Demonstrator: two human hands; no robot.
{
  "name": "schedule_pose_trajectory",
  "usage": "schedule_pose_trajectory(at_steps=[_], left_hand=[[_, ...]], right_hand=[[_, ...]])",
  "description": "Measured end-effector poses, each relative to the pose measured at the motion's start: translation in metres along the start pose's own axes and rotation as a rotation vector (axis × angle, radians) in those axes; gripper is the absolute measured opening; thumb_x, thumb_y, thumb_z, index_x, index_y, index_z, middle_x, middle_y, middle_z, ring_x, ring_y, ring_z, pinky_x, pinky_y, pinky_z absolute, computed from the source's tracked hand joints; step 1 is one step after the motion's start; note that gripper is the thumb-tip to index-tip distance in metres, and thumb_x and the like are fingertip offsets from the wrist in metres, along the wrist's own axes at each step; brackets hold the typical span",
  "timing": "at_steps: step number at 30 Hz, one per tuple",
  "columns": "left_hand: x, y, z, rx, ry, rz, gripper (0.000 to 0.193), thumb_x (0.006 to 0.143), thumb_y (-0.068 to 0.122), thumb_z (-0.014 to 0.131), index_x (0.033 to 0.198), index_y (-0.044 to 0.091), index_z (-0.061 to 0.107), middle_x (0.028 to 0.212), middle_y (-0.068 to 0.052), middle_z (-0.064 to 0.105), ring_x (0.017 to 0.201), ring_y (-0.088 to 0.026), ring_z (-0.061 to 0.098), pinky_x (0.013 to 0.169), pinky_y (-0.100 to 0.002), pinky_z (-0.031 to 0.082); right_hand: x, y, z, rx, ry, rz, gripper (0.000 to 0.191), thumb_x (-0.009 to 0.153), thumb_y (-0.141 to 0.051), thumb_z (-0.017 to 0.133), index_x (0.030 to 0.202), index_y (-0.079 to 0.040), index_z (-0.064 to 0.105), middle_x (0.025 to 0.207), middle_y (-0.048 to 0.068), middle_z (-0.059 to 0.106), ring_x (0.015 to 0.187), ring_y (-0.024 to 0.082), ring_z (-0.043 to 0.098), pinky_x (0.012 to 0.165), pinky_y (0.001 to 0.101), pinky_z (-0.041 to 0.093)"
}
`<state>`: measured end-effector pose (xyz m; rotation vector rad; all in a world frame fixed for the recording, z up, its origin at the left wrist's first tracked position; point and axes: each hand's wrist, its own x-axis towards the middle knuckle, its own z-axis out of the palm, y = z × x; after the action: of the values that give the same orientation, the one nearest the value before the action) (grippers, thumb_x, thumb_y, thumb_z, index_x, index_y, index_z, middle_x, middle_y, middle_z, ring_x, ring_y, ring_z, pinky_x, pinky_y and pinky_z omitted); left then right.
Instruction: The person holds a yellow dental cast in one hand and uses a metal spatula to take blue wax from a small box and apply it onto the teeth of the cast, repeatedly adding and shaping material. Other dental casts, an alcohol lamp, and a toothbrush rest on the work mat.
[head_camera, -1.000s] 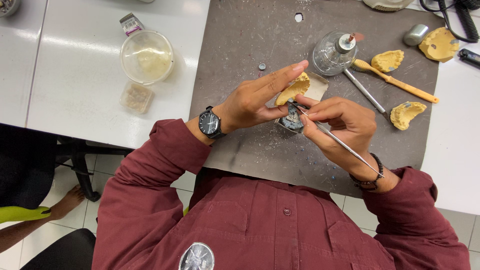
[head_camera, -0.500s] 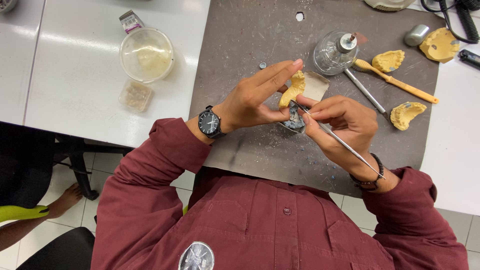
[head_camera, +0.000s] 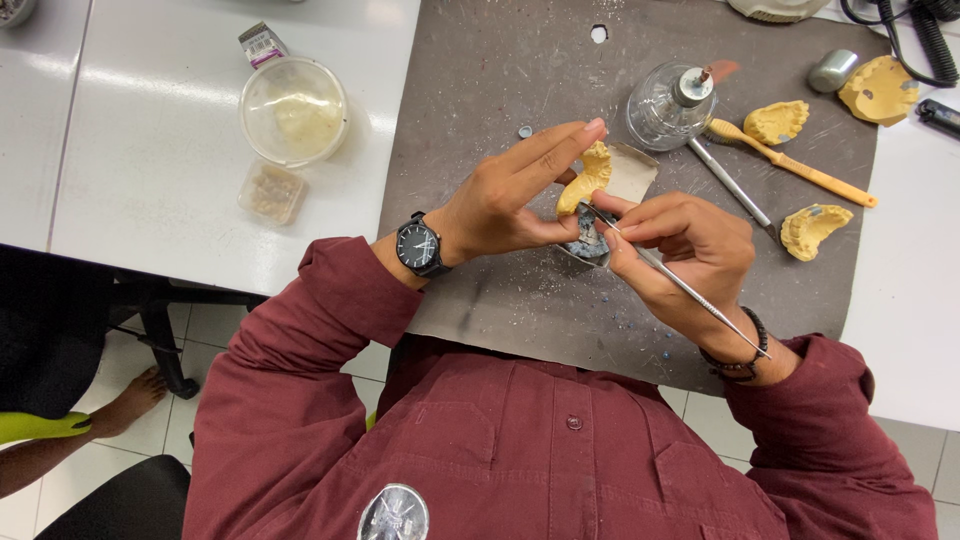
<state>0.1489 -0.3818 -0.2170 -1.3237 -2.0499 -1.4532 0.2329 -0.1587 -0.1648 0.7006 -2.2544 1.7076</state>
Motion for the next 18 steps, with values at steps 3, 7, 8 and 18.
schedule_pose_trajectory(at_steps=[3,7,8,18], left_hand=[[0.0008,-0.0002,0.0001,-0.002,0.002,0.01,0.089,0.087,0.004,0.084,0.162,0.014,0.037,0.151,-0.011,0.053,0.111,-0.017,0.072,0.095,-0.025,0.065],[0.0007,0.0008,-0.0004,0.003,-0.006,0.0,0.089,0.086,0.004,0.084,0.161,0.013,0.038,0.154,-0.012,0.053,0.111,-0.017,0.072,0.095,-0.025,0.065],[0.0008,0.0004,-0.0009,-0.005,-0.003,0.008,0.089,0.087,0.004,0.085,0.162,0.014,0.037,0.153,-0.012,0.053,0.113,-0.018,0.071,0.096,-0.025,0.065],[0.0019,-0.0023,-0.0011,-0.009,0.001,0.021,0.088,0.089,0.004,0.085,0.162,0.013,0.036,0.156,-0.012,0.052,0.121,-0.02,0.069,0.1,-0.026,0.065]], right_hand=[[-0.0001,-0.0005,0.0,0.0,0.0,0.004,0.014,0.095,0.012,0.073,0.095,0.006,0.061,0.103,0.017,0.07,0.109,0.032,0.074,0.095,0.0357,0.065],[0.0006,-0.0003,-0.0005,-0.004,-0.004,0.003,0.013,0.095,0.012,0.074,0.094,0.006,0.062,0.102,0.017,0.07,0.108,0.032,0.075,0.096,0.0366,0.065],[0.0009,-0.0001,-0.0005,-0.009,-0.007,0.006,0.013,0.094,0.012,0.074,0.094,0.006,0.062,0.102,0.017,0.07,0.108,0.032,0.075,0.096,0.0367,0.065],[0.0034,-0.0009,-0.0008,-0.036,-0.007,-0.008,0.013,0.095,0.012,0.073,0.094,0.005,0.062,0.101,0.017,0.07,0.107,0.031,0.075,0.095,0.0373,0.066]])
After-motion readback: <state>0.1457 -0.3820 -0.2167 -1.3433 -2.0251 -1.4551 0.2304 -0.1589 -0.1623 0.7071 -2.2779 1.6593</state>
